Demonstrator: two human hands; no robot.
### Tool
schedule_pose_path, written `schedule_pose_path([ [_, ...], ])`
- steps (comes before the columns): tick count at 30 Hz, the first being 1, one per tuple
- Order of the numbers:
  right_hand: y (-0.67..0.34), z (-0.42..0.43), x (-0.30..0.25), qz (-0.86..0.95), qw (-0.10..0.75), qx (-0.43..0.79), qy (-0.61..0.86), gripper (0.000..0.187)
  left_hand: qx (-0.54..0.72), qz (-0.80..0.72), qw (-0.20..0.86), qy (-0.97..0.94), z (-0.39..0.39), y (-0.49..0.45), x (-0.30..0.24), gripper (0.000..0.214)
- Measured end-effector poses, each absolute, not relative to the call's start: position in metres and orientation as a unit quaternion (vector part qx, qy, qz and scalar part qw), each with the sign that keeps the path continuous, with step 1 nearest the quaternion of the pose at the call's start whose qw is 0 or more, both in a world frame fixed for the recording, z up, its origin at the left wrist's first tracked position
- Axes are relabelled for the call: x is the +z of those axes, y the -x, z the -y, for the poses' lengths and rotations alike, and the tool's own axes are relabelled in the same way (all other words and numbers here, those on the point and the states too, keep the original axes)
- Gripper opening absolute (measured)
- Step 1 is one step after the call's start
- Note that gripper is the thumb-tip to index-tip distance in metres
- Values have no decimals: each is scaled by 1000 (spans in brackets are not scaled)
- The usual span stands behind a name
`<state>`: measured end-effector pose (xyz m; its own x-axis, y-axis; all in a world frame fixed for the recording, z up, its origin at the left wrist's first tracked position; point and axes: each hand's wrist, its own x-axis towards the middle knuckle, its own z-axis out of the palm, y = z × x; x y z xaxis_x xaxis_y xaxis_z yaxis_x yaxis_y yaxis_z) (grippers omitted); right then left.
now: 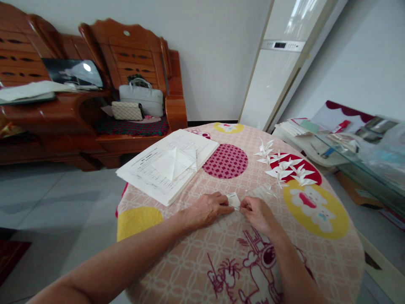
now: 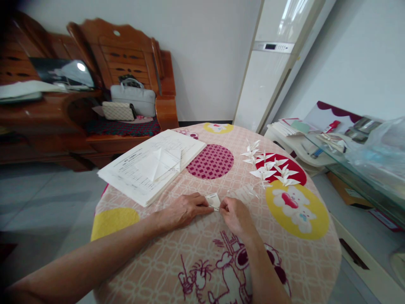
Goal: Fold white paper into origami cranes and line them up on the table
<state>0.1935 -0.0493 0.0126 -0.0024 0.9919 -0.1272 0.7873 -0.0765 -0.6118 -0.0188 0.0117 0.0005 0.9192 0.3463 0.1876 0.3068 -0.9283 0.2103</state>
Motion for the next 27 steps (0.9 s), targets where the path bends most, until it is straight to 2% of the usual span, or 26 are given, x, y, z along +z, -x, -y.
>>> schedule_pose_path([
  [11, -187, 44, 16, 650, 120, 236, 712, 12, 103, -156, 69, -980, -11, 19, 4, 31],
  [27, -182, 42, 19, 635, 91, 230, 732, 14, 83, -155, 35, -984, -5, 17, 9, 32],
])
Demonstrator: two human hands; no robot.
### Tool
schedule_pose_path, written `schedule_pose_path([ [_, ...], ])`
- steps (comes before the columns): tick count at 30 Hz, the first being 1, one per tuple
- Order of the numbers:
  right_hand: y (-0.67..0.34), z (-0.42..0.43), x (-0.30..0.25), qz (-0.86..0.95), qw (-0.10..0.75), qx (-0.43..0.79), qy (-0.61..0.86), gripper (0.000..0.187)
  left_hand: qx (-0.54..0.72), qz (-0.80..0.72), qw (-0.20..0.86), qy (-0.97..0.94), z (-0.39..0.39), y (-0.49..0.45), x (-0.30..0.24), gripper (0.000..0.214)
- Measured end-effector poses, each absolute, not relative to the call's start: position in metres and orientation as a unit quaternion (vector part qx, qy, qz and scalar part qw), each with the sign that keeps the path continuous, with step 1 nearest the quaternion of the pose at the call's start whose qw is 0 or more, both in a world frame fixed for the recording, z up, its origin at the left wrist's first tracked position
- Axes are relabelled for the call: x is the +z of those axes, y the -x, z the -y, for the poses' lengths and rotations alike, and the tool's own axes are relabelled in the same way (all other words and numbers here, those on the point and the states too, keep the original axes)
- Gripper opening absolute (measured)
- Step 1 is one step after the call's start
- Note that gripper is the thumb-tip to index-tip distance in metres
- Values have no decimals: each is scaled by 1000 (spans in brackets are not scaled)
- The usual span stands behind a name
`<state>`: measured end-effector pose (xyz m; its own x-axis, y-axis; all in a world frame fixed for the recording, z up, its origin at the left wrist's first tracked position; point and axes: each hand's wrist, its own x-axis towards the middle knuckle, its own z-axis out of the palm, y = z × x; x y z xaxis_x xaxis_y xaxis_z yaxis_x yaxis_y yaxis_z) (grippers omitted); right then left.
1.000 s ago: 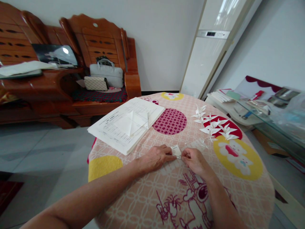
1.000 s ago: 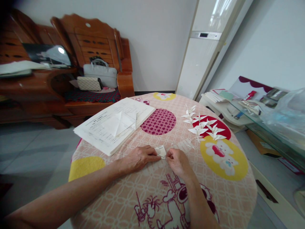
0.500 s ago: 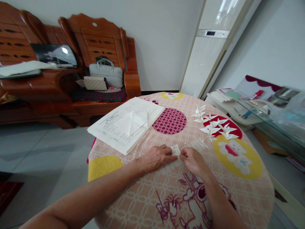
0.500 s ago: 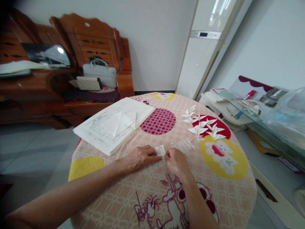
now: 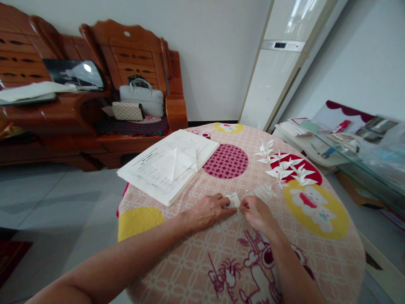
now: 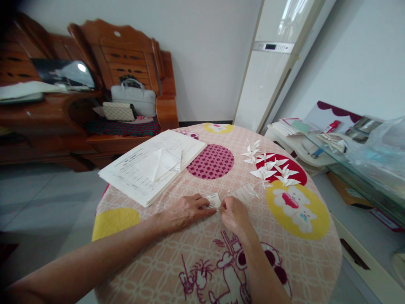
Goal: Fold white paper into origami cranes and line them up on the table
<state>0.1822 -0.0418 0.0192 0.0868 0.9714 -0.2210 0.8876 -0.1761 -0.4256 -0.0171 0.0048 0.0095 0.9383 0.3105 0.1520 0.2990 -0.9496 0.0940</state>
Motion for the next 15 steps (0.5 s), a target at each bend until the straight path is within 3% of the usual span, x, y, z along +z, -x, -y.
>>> schedule_pose_path([
  [15, -181, 45, 16, 625, 142, 218, 736, 10, 67, -177, 25, -982, -5, 15, 6, 33],
])
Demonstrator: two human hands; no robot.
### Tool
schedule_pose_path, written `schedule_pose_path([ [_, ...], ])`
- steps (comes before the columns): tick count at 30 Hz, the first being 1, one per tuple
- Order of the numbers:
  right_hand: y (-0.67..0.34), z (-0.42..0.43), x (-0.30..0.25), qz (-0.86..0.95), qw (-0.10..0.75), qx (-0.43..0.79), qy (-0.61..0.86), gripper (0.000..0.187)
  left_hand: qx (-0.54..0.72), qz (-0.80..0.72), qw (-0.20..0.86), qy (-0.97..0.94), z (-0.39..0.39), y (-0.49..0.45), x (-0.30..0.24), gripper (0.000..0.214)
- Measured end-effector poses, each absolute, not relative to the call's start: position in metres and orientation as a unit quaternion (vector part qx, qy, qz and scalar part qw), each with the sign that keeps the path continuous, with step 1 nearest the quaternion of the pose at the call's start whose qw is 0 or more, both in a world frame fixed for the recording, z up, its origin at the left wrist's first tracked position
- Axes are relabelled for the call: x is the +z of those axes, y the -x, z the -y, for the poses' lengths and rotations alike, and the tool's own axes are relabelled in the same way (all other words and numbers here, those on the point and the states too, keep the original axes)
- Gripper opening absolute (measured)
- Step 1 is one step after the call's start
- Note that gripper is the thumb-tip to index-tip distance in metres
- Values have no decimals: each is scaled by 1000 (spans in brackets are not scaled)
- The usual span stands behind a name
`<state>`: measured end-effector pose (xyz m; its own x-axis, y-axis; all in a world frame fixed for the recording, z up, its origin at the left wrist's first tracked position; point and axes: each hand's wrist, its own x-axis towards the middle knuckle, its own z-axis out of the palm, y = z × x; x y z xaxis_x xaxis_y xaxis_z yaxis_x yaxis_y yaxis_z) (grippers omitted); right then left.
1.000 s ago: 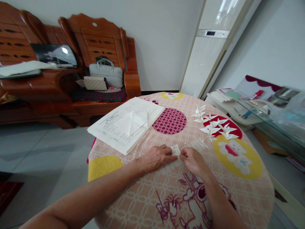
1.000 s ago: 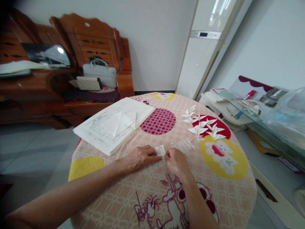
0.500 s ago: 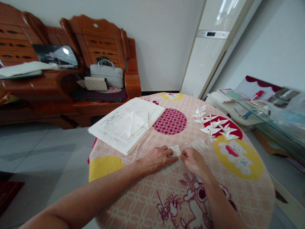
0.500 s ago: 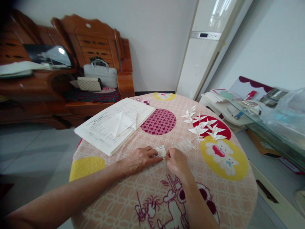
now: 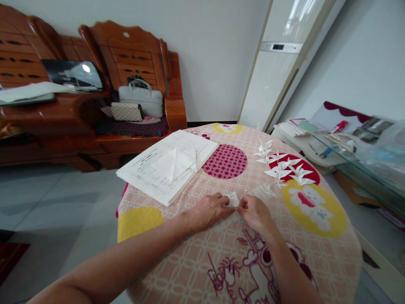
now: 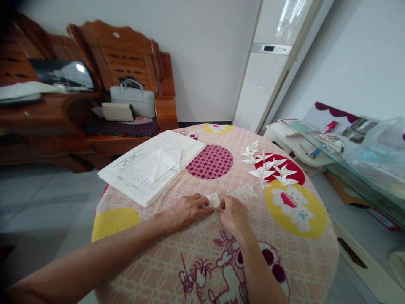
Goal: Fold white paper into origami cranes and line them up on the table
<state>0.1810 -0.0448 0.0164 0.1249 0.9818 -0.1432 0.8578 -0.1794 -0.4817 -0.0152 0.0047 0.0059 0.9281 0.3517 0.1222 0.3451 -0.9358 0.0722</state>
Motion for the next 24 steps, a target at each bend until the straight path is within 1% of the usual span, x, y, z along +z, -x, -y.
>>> schedule_pose_path([
  [3, -186, 47, 15, 621, 162, 214, 737, 10, 66, -175, 26, -982, -5, 16, 8, 31],
  [5, -189, 48, 13, 612, 189, 217, 737, 11, 70, -173, 24, -982, -5, 17, 8, 31],
  [9, -185, 48, 10, 605, 308, 282, 678, 10, 75, -171, 15, -982, -6, 16, 4, 31],
  [11, -179, 46, 9, 618, 338, 306, 641, 11, 76, -168, 12, -983, -7, 17, 3, 31],
  [15, -173, 41, 6, 641, 321, 299, 630, 11, 85, -148, 38, -985, -12, 20, 2, 27],
  [20, -170, 38, 2, 638, 291, 273, 658, 11, 98, -101, 92, -986, -19, 26, 5, 15],
  [24, -165, 38, 1, 637, 279, 240, 677, 10, 111, -90, 132, -981, -24, 28, 5, 16],
])
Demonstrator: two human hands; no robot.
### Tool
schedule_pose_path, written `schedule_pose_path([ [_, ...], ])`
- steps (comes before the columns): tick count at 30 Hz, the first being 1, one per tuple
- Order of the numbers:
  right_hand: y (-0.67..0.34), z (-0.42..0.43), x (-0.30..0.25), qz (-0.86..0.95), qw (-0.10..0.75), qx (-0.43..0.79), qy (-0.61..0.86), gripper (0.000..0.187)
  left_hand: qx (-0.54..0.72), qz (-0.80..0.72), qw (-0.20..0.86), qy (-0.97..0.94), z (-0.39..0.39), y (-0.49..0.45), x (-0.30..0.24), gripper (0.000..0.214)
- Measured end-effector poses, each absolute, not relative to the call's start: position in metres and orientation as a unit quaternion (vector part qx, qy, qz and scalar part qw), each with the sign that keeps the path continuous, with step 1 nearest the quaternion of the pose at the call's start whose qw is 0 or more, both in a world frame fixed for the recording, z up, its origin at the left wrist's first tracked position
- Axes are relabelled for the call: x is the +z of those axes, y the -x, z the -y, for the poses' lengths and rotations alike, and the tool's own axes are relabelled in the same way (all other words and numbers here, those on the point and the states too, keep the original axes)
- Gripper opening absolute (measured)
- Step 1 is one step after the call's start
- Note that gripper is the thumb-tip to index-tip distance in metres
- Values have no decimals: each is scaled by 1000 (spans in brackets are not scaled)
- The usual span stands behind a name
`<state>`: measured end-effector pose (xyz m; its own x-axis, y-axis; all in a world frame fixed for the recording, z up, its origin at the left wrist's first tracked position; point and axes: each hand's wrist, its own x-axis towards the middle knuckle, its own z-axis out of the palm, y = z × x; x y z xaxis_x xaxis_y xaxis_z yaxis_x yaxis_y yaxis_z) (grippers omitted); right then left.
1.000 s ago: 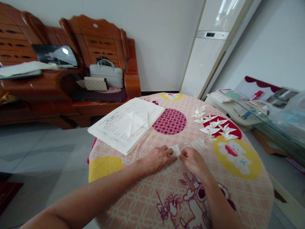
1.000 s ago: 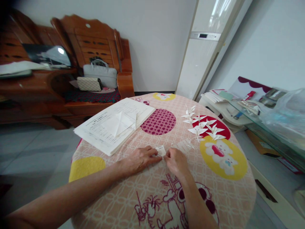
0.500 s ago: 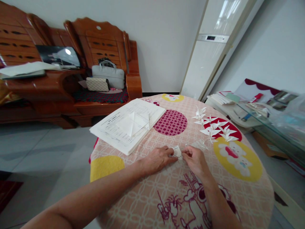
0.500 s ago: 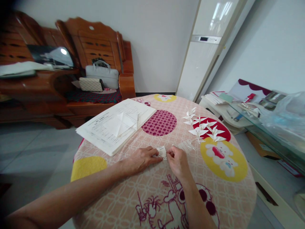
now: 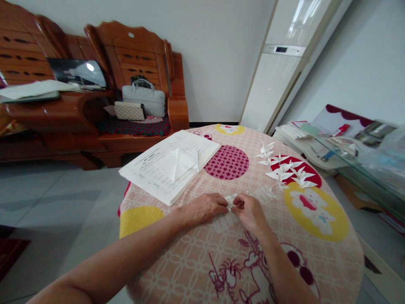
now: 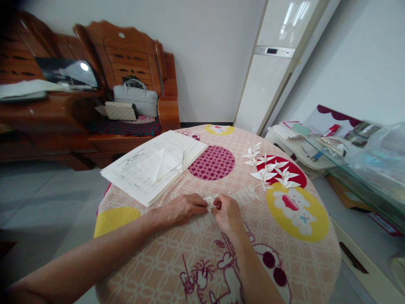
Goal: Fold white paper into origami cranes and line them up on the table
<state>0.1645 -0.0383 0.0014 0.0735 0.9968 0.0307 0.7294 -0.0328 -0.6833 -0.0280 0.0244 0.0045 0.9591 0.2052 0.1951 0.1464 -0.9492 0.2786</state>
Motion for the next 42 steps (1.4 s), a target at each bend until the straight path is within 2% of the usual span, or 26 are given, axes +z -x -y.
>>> schedule_pose_path([
  [10, -177, 36, -2, 616, 279, 239, 697, 19, 173, -94, 235, -952, -26, 31, 5, 21],
  [12, -180, 36, -2, 608, 281, 241, 702, 20, 199, -133, 265, -934, -24, 30, 6, 22],
  [15, -181, 37, -1, 599, 275, 253, 708, 20, 234, -253, 277, -897, -21, 25, 8, 12],
  [19, -179, 37, 4, 594, 269, 263, 711, 19, 209, -345, 247, -881, -23, 11, 5, 35],
  [21, -178, 38, 7, 589, 267, 260, 717, 18, 192, -361, 238, -881, -26, 3, 3, 37],
  [27, -182, 42, 13, 597, 255, 257, 716, 25, 133, -390, 274, -869, -31, -6, 8, 25],
  [31, -187, 44, 9, 598, 252, 310, 695, 11, 152, -379, 283, -868, -29, -4, 9, 18],
  [33, -189, 45, 7, 598, 258, 321, 688, 8, 168, -378, 319, -853, -28, -3, 7, 15],
  [37, -189, 46, 5, 573, 308, 369, 664, 17, 218, -371, 457, -778, -28, -2, 0, 12],
  [42, -173, 47, 8, 473, 397, 465, 635, 19, 341, -303, 643, -615, -30, -6, -2, 27],
])
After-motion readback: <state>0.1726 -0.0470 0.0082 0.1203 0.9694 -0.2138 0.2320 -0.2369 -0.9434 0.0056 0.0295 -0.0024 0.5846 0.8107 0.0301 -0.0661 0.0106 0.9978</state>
